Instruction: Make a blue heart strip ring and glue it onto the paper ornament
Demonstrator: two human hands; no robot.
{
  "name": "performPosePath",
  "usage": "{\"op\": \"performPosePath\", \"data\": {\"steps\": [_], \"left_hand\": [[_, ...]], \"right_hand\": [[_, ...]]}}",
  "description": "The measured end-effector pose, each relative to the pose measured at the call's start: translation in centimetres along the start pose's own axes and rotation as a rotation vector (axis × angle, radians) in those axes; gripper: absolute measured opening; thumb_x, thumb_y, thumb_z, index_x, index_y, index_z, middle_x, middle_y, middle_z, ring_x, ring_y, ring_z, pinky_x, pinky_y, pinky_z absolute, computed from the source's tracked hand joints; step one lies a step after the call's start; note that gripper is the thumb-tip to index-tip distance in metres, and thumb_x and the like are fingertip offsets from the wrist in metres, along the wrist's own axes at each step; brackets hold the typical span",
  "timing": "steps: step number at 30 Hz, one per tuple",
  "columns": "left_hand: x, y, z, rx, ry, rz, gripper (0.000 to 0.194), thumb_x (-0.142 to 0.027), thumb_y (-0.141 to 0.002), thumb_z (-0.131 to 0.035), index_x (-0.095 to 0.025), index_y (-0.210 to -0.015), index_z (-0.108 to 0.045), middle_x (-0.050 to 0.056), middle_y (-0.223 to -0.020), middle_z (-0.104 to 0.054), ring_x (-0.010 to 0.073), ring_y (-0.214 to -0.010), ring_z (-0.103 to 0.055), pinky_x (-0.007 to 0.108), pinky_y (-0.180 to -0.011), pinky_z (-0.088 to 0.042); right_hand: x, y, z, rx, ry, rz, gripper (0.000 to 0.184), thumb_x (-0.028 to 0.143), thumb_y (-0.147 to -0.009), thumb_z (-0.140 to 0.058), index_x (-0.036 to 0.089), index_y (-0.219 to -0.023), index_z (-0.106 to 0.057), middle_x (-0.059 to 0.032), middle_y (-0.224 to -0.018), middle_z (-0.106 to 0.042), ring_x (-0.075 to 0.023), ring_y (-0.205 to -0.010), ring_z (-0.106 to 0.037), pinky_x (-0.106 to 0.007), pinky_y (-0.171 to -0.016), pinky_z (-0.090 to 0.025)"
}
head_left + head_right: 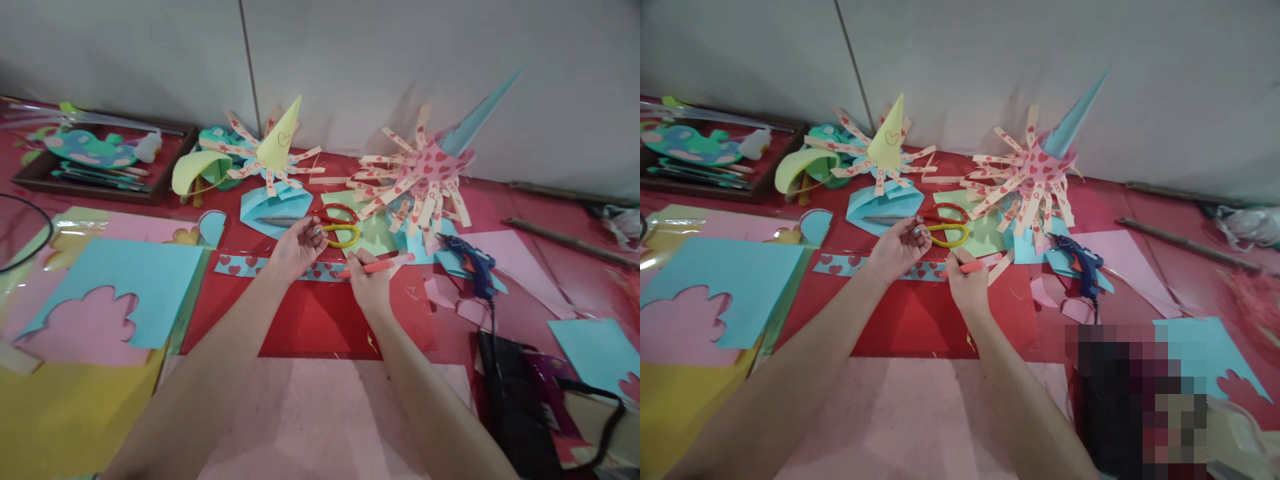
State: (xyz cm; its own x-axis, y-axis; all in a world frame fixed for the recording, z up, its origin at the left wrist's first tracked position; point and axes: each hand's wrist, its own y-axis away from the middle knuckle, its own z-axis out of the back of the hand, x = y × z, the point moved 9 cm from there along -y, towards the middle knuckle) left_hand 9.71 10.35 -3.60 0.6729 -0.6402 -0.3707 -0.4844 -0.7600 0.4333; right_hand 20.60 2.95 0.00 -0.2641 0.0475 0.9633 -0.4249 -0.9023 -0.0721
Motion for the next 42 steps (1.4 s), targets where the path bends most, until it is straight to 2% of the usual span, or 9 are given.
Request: {"op": "performPosePath", "data": {"steps": [4,11,19,26,42], "left_hand": [[0.0,0.0,0.0,0.000,0.000,0.001,0.023,-0.014,-0.087,-0.041,-0.013,-0.069,-0.057,-0.002,-0.052,-0.054,0.0070,-0.051,-0.056,0.018,-0.057,-0.048],[0.0,0.0,0.1,0.000,-0.004,-0.004,0.021,-0.014,-0.085,-0.044,-0.013,-0.069,-0.057,-0.002,-0.052,-0.054,0.0072,-0.051,-0.056,0.018,-0.056,-0.048],[0.0,0.0,0.1,-0.009,-0.018,0.001,0.020,-0.015,-0.085,-0.045,-0.014,-0.069,-0.057,-0.002,-0.052,-0.053,0.0070,-0.052,-0.056,0.018,-0.059,-0.048],[0.1,0.1,0.0,-0.013,-0.008,0.007,0.022,-0.015,-0.086,-0.043,-0.014,-0.068,-0.057,-0.002,-0.052,-0.053,0.0068,-0.052,-0.055,0.018,-0.058,-0.047],[0.1,0.0,0.1,-0.013,0.000,0.002,0.017,-0.014,-0.083,-0.047,-0.014,-0.070,-0.057,-0.002,-0.051,-0.053,0.0072,-0.051,-0.056,0.018,-0.057,-0.049]], "right_hand": [[-0.1,0.0,0.1,-0.007,-0.007,-0.011,0.035,0.029,-0.078,-0.048,0.022,-0.053,-0.024,0.0082,-0.046,-0.026,-0.0069,-0.041,-0.041,-0.018,-0.041,-0.036],[-0.7,0.1,1.0,-0.100,-0.007,-0.105,0.034,0.031,-0.080,-0.048,0.022,-0.054,-0.028,0.0079,-0.043,-0.035,-0.0066,-0.036,-0.039,-0.019,-0.036,-0.030],[-0.5,0.1,0.7,-0.055,0.017,-0.070,0.036,0.033,-0.081,-0.048,0.022,-0.053,-0.029,0.0081,-0.041,-0.032,-0.0089,-0.040,-0.047,-0.019,-0.039,-0.032],[-0.5,0.1,0.7,-0.051,0.055,-0.037,0.036,0.033,-0.082,-0.047,0.022,-0.053,-0.029,0.0078,-0.042,-0.032,-0.0082,-0.041,-0.040,-0.020,-0.041,-0.030],[-0.4,0.0,0.4,-0.020,0.052,0.002,0.037,0.030,-0.080,-0.048,0.022,-0.053,-0.024,0.0068,-0.046,-0.029,-0.0084,-0.045,-0.036,-0.022,-0.046,-0.031]]}}
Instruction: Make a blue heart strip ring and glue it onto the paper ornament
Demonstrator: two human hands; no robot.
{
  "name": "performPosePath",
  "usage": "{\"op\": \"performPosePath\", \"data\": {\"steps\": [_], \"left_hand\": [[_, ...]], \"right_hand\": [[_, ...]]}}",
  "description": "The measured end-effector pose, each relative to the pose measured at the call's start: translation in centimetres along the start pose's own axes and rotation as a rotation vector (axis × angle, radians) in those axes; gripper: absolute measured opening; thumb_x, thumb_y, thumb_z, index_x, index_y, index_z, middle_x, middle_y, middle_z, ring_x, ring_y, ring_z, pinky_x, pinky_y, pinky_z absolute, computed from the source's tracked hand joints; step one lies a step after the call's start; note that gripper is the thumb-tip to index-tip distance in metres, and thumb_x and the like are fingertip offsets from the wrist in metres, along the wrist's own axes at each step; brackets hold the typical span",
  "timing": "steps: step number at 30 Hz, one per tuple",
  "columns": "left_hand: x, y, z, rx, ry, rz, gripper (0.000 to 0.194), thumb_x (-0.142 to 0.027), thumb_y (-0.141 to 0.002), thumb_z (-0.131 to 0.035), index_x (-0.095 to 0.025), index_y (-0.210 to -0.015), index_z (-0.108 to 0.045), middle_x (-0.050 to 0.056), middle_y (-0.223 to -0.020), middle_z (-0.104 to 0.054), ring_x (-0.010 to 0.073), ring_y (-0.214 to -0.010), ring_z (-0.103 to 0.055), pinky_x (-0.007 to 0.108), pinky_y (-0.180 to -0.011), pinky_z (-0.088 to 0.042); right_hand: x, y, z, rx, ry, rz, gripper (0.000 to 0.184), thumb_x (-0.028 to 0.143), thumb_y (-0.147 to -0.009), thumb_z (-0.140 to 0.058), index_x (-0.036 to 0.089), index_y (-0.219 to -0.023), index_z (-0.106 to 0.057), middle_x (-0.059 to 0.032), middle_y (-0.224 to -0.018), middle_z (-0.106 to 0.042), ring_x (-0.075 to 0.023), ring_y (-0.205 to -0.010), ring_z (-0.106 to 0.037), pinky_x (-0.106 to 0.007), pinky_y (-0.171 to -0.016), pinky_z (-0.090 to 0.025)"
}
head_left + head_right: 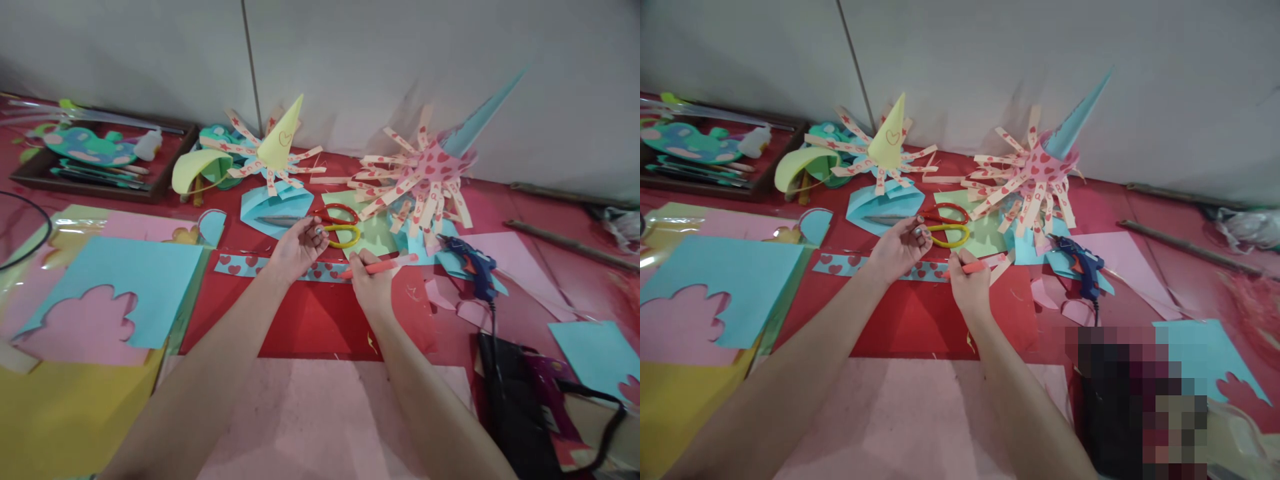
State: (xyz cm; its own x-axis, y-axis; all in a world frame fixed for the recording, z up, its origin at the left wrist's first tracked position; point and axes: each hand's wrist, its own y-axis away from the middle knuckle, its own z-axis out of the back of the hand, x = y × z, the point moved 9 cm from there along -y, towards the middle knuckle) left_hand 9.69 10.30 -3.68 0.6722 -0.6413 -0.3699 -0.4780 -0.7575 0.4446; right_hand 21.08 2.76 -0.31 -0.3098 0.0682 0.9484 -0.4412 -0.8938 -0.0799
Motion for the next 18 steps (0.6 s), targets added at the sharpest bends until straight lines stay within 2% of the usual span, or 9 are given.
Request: {"op": "performPosePath", "data": {"steps": [6,12,18], "left_hand": [[-0.04,0.07,-0.19,0.017,0.002,0.002,0.019,-0.014,-0.085,-0.045,-0.013,-0.070,-0.056,-0.002,-0.052,-0.054,0.0068,-0.050,-0.056,0.018,-0.056,-0.049],[-0.01,0.13,-0.02,-0.015,-0.002,0.003,0.017,-0.014,-0.083,-0.047,-0.014,-0.069,-0.056,-0.002,-0.052,-0.054,0.0069,-0.050,-0.056,0.018,-0.056,-0.048],[-0.01,0.10,-0.10,0.001,-0.015,0.004,0.017,-0.014,-0.083,-0.047,-0.014,-0.069,-0.056,-0.002,-0.051,-0.053,0.0071,-0.051,-0.056,0.018,-0.057,-0.049]], "right_hand": [[-0.19,0.11,0.32,-0.032,-0.055,-0.105,0.034,0.032,-0.080,-0.048,0.022,-0.054,-0.028,0.0077,-0.044,-0.031,-0.0077,-0.039,-0.038,-0.020,-0.039,-0.029],[0.02,0.11,-0.04,-0.001,-0.031,-0.058,0.036,0.032,-0.080,-0.048,0.022,-0.054,-0.025,0.0079,-0.044,-0.029,-0.0081,-0.043,-0.041,-0.020,-0.043,-0.035],[0.21,0.11,-0.04,-0.008,-0.090,-0.055,0.038,0.030,-0.079,-0.050,0.022,-0.053,-0.024,0.0084,-0.044,-0.027,-0.0069,-0.041,-0.036,-0.019,-0.040,-0.031]]}}
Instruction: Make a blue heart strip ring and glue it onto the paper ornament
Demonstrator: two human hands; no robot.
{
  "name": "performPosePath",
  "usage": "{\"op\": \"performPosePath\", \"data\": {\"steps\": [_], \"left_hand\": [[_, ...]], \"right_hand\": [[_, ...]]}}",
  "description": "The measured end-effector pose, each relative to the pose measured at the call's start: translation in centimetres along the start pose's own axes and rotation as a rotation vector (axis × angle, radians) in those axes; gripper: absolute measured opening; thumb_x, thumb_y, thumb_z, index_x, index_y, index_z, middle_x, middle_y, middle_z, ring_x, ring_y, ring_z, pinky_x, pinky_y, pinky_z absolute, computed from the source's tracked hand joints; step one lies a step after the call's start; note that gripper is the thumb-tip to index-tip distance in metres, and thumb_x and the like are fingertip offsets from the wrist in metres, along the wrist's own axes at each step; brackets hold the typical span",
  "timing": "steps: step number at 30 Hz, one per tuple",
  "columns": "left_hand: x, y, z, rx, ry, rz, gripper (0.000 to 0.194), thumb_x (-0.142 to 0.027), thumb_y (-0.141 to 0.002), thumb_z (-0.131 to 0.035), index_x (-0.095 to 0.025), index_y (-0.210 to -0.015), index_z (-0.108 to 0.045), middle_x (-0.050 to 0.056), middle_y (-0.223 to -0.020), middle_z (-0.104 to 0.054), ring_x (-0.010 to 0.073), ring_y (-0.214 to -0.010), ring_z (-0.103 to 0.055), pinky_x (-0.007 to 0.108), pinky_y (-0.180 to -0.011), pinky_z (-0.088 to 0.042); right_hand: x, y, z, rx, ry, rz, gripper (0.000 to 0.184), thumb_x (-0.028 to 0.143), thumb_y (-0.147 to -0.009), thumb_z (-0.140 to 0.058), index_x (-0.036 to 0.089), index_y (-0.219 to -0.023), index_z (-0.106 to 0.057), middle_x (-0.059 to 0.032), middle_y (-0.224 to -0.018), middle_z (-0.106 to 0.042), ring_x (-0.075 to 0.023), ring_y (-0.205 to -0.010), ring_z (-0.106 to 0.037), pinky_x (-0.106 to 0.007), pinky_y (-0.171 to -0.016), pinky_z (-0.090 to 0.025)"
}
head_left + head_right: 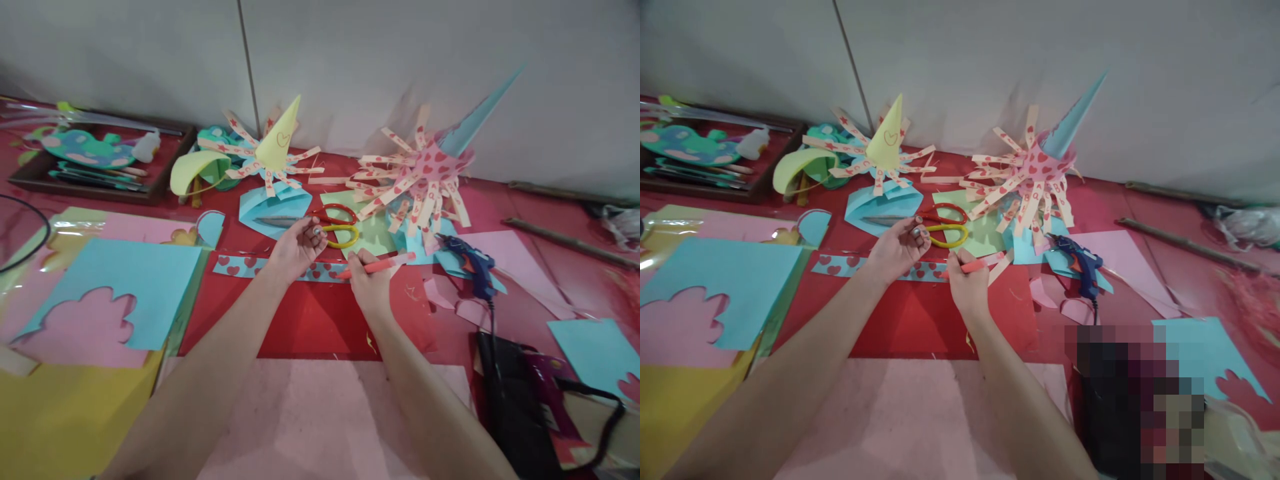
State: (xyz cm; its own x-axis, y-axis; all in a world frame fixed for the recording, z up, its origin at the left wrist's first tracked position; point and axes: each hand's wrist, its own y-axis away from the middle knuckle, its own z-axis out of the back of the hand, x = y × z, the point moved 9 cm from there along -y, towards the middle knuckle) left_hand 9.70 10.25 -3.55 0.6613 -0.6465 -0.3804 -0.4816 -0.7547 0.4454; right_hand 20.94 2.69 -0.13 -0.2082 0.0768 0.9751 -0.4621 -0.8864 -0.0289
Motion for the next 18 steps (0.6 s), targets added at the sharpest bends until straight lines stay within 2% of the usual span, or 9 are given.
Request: {"op": "performPosePath", "data": {"steps": [4,8,14,18], "left_hand": [[-0.1,0.0,0.2,-0.006,-0.005,-0.011,0.017,-0.014,-0.083,-0.047,-0.014,-0.069,-0.057,-0.002,-0.052,-0.053,0.0074,-0.051,-0.056,0.018,-0.057,-0.049],[-0.1,-0.1,0.1,-0.003,-0.006,-0.012,0.020,-0.015,-0.085,-0.045,-0.014,-0.068,-0.056,-0.002,-0.051,-0.052,0.0073,-0.051,-0.056,0.018,-0.058,-0.048],[-0.1,0.0,0.0,-0.015,-0.010,-0.004,0.021,-0.014,-0.085,-0.044,-0.015,-0.068,-0.056,-0.002,-0.051,-0.052,0.0069,-0.051,-0.055,0.018,-0.058,-0.048],[-0.1,0.2,-0.1,-0.017,-0.005,0.001,0.023,-0.014,-0.087,-0.042,-0.014,-0.069,-0.056,-0.002,-0.051,-0.053,0.0063,-0.050,-0.055,0.017,-0.057,-0.047]], "right_hand": [[-0.2,0.0,0.5,-0.040,-0.084,-0.058,0.038,0.039,-0.084,-0.049,0.022,-0.053,-0.034,0.0087,-0.037,-0.033,-0.0080,-0.036,-0.042,-0.020,-0.041,-0.035],[-0.2,0.0,0.4,-0.026,-0.088,-0.059,0.040,0.045,-0.085,-0.049,0.021,-0.054,-0.044,0.0084,-0.036,-0.035,-0.0076,-0.034,-0.041,-0.020,-0.040,-0.036],[0.0,-0.1,1.2,-0.115,-0.035,-0.005,0.031,0.040,-0.076,-0.062,0.021,-0.061,-0.043,0.0085,-0.047,-0.045,-0.0085,-0.041,-0.051,-0.021,-0.043,-0.041],[0.0,-0.4,1.5,-0.139,-0.017,-0.007,0.025,0.038,-0.074,-0.064,0.021,-0.069,-0.046,0.0078,-0.054,-0.050,-0.0094,-0.042,-0.054,-0.023,-0.042,-0.042]]}}
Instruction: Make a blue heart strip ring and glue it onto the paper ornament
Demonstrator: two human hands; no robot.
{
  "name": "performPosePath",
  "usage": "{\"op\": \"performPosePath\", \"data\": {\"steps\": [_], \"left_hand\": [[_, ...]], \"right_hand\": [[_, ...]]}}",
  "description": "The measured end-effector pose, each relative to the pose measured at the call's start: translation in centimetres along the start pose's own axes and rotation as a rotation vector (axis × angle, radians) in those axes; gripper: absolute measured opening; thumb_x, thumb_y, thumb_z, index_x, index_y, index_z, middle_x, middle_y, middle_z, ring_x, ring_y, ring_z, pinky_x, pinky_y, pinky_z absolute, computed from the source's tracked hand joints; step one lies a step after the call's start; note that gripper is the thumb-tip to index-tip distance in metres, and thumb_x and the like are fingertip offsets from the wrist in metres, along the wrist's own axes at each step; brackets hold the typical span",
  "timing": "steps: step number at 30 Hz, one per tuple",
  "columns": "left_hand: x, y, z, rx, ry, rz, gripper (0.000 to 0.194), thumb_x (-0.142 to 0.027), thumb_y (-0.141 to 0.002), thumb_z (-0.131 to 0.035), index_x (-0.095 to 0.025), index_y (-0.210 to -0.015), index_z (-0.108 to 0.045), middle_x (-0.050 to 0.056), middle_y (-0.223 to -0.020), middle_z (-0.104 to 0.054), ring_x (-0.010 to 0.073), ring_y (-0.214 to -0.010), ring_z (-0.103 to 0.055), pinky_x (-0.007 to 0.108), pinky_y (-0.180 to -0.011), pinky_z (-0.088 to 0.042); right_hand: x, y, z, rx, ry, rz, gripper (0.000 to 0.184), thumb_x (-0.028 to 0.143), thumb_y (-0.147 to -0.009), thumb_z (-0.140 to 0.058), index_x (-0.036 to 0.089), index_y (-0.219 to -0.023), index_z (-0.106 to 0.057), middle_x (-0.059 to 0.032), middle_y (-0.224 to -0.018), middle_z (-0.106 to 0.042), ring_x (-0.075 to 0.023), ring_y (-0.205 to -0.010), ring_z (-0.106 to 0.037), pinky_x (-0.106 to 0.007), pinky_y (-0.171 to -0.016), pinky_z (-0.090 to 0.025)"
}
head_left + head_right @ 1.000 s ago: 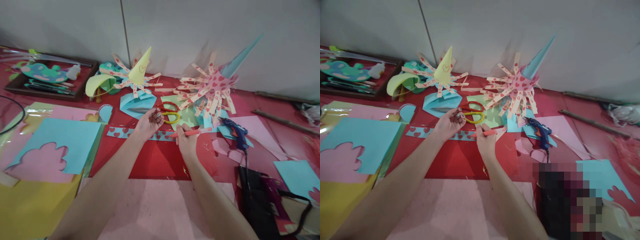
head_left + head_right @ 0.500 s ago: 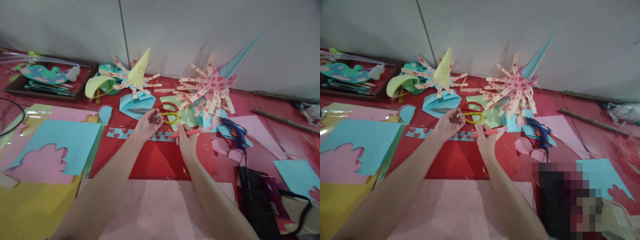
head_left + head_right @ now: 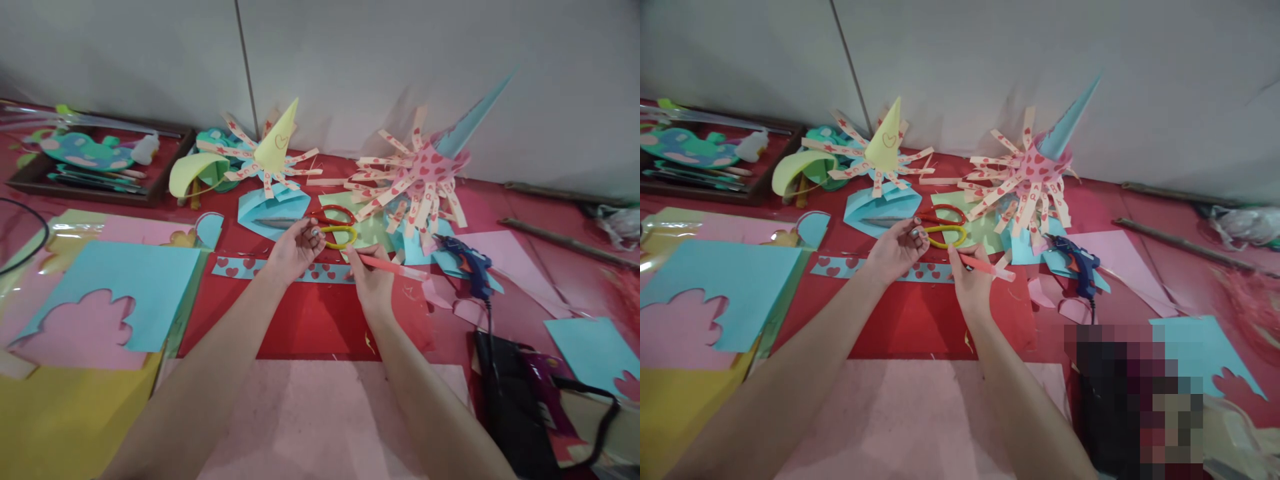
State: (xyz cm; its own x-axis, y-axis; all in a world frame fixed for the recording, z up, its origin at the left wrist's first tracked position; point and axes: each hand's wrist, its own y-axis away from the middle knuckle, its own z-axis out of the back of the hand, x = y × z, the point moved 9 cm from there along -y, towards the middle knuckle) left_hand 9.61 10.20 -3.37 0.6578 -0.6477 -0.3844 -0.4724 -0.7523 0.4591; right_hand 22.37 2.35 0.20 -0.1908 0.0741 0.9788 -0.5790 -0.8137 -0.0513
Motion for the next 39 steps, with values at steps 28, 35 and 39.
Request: {"op": "performPosePath", "data": {"steps": [28,35,39], "left_hand": [[-0.1,-0.1,0.0,0.012,-0.005,-0.012,0.023,-0.014,-0.087,-0.042,-0.014,-0.068,-0.056,-0.002,-0.050,-0.052,0.0068,-0.050,-0.055,0.018,-0.056,-0.048],[0.0,-0.1,0.0,0.003,-0.004,-0.009,0.025,-0.014,-0.088,-0.040,-0.013,-0.068,-0.056,-0.002,-0.050,-0.052,0.0067,-0.050,-0.055,0.018,-0.056,-0.048],[-0.1,-0.1,0.0,0.009,-0.006,-0.012,0.025,-0.014,-0.088,-0.041,-0.013,-0.068,-0.056,-0.002,-0.050,-0.052,0.0068,-0.050,-0.055,0.018,-0.056,-0.048]], "right_hand": [[-0.3,-0.6,-0.5,0.106,0.135,0.053,0.037,0.033,-0.078,-0.055,0.022,-0.054,-0.029,0.0094,-0.042,-0.032,-0.0089,-0.039,-0.051,-0.018,-0.038,-0.036],[-0.2,-0.5,-0.5,0.106,0.119,0.062,0.037,0.034,-0.079,-0.056,0.022,-0.054,-0.031,0.0091,-0.042,-0.033,-0.0082,-0.039,-0.047,-0.019,-0.038,-0.039],[-0.2,-0.5,-0.6,0.108,0.085,0.041,0.039,0.036,-0.078,-0.059,0.022,-0.053,-0.031,0.0094,-0.040,-0.034,-0.0082,-0.037,-0.046,-0.020,-0.040,-0.041]]}}
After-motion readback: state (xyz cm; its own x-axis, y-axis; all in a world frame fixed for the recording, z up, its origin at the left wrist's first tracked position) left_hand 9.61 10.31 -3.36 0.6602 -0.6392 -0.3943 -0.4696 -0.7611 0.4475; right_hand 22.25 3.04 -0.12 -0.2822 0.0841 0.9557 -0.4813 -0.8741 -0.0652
